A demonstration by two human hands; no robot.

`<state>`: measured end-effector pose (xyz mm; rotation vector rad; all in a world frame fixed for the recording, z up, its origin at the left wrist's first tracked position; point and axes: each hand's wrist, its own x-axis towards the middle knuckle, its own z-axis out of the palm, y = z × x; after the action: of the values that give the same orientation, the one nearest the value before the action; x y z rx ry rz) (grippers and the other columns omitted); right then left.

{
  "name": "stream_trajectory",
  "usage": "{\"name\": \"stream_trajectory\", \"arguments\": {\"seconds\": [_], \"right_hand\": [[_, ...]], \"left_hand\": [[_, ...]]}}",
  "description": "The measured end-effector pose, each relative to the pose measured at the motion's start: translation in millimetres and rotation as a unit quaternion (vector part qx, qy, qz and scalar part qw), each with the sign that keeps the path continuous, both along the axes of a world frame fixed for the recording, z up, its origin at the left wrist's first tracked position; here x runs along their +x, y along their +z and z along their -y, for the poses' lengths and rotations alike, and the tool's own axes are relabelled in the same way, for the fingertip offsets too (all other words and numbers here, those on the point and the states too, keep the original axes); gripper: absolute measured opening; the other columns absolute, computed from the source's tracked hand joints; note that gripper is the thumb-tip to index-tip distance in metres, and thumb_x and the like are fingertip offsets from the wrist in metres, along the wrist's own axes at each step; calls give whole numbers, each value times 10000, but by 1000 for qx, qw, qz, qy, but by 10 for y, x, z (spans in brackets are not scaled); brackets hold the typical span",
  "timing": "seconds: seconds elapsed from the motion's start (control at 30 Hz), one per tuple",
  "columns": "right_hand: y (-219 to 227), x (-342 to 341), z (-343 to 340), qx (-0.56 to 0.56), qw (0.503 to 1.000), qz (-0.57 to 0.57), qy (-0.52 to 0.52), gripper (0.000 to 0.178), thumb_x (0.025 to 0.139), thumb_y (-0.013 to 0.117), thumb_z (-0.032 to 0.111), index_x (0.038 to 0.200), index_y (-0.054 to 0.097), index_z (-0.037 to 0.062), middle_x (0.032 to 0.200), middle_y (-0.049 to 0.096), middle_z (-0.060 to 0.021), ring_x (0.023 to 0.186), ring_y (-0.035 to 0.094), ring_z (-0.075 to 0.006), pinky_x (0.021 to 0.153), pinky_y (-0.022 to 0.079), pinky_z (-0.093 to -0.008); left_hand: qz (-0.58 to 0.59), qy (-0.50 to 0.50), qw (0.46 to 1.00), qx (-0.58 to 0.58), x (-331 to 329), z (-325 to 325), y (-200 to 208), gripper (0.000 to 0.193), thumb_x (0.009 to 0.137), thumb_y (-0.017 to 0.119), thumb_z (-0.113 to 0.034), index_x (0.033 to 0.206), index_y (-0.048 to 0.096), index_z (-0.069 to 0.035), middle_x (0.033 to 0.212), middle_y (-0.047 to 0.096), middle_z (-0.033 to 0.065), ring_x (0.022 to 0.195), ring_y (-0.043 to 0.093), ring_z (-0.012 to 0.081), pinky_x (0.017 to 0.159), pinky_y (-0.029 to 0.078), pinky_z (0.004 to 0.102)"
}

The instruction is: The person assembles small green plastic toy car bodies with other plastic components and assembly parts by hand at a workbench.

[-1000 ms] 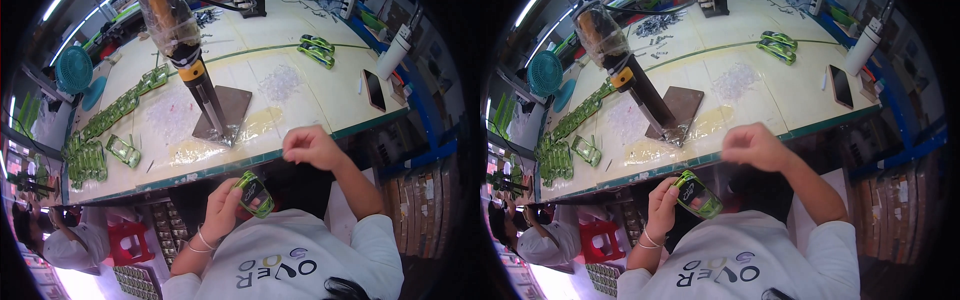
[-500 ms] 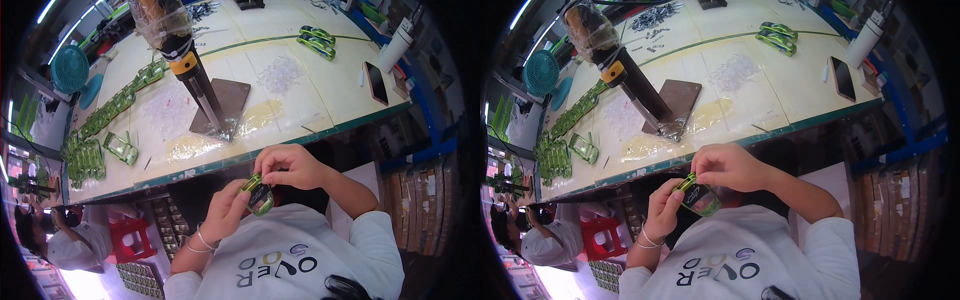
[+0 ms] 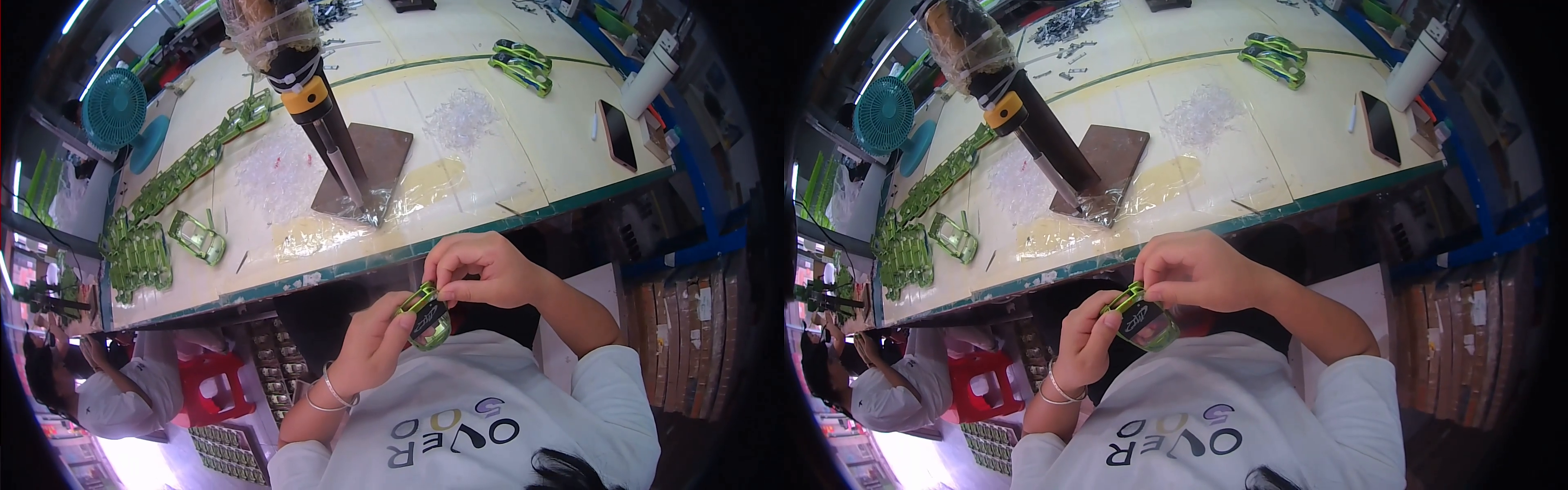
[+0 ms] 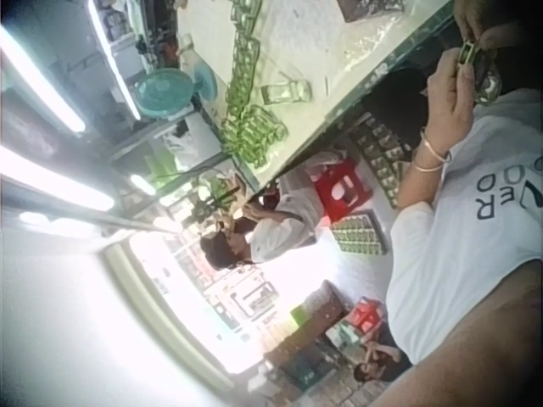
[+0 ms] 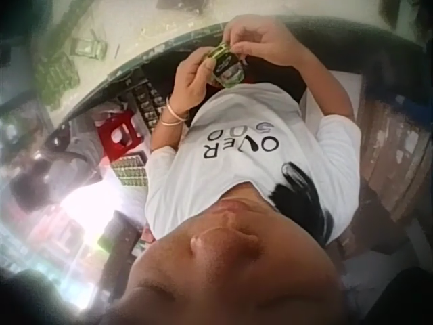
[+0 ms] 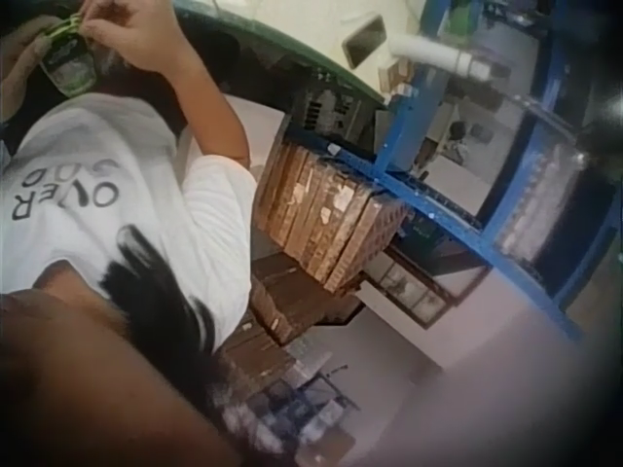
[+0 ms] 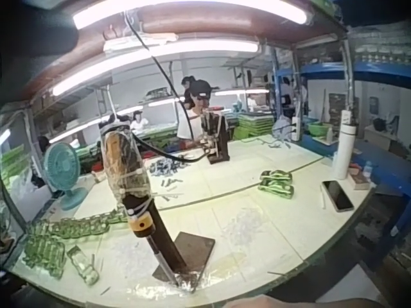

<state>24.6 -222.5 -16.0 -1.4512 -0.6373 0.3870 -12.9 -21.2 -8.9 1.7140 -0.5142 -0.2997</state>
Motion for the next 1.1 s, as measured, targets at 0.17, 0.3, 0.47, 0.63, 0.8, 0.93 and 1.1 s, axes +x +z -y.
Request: {"name": "stream_trajectory", "arguments": {"seconds": [0.17, 0.3, 0.47, 0.63, 0.8, 0.93, 1.1], "right_hand": [[97, 42, 30, -66, 995, 69, 14, 58, 713, 586, -35, 732, 533, -22, 878, 514, -114, 724, 538, -115, 633, 472, -219], [-37, 88, 46, 26, 976, -181, 120, 169, 683, 599, -56, 823, 516, -12, 855, 510, -91, 743, 528, -125, 663, 457, -236], [-101, -10, -53, 51, 959, -228, 158, 322, 702, 600, -31, 989, 455, -9, 880, 514, -86, 755, 523, -124, 666, 452, -237], [-185, -275, -263, -109, 965, 194, -138, 536, 685, 676, 117, 1113, 374, 4, 1000, 513, -147, 864, 538, -214, 741, 445, -306], [-348, -374, -506, -140, 883, 403, -194, 692, 624, 710, 219, 1213, 348, 204, 1216, 313, -273, 1009, 446, -386, 792, 417, -400], [-376, -291, -492, -152, 878, 426, -160, 755, 630, 718, 192, 1244, 282, 248, 1205, 311, -289, 993, 457, -390, 787, 428, -390], [-334, -308, -477, -94, 901, 410, -108, 649, 645, 683, 124, 1204, 365, 204, 1192, 326, -255, 997, 452, -381, 784, 430, -363]], "left_hand": [[32, 4, 999, 15, 11, 21, -25, 188, 846, 417, -120, 969, 497, -2, 683, 556, 75, 589, 545, 158, 564, 422, 247], [29, -75, 994, 74, -18, -3, 4, 198, 831, 430, -126, 987, 471, -12, 692, 525, 151, 593, 529, 307, 536, 404, 321], [31, -78, 993, 78, -68, -62, -16, 209, 836, 421, -126, 1002, 468, -7, 701, 524, 152, 601, 531, 294, 556, 410, 314], [-5, 61, 997, -55, -71, -105, -102, 272, 858, 437, -146, 1076, 448, 16, 857, 566, 65, 792, 534, 103, 704, 426, 228], [-101, 86, 970, -203, -96, -55, -110, 264, 851, 450, -97, 1083, 429, 27, 950, 536, 65, 849, 521, 107, 746, 427, 219], [-115, 77, 967, -216, -61, -100, -235, 413, 757, 617, -156, 1080, 426, 18, 960, 527, 62, 849, 521, 111, 751, 426, 233], [134, 88, 983, -85, 174, -186, -358, 656, 571, 707, -459, 1010, 469, -34, 990, 458, 107, 895, 471, 185, 787, 381, 290]]}}
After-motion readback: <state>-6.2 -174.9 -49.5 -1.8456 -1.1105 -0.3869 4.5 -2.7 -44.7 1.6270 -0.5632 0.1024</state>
